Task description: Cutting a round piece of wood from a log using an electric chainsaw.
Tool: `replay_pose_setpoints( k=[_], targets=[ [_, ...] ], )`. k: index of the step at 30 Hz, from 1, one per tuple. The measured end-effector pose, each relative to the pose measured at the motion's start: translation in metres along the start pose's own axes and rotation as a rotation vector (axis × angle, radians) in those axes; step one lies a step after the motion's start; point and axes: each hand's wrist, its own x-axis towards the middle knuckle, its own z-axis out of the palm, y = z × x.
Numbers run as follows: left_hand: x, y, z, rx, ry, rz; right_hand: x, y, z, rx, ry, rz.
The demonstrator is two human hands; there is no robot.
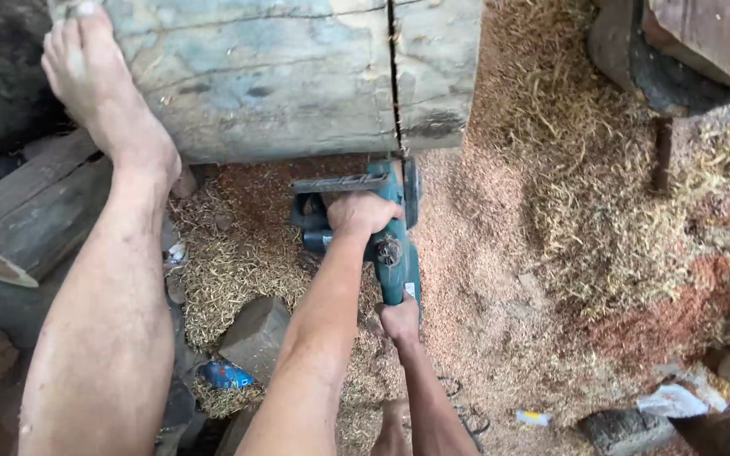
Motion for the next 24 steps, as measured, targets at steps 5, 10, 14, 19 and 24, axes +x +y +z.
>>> replay_pose_setpoints(
  k=[5, 10, 14, 19, 24],
  targets=[
    [0.014, -0.003, 0.008, 0.023, -0.041, 0.043, 0.003, -0.005, 0.004, 0.061, 0.032, -0.009],
    [0.024, -0.005, 0.018, 0.041, -0.017, 0.033, 0.016, 0.005, 0.008, 0.017, 0.036, -0.017],
    [0.026, -0.005, 0.023, 0.040, -0.010, 0.046, 0.013, 0.008, 0.005, -0.038, 0.038, 0.014],
    [0.019, -0.003, 0.014, 0.020, -0.026, 0.051, -0.007, -0.008, -0.001, -0.036, 0.036, 0.034],
    [0.015, -0.001, 0.006, 0.010, -0.066, 0.031, -0.019, -0.016, -0.007, -0.018, 0.038, 0.060]
  ],
)
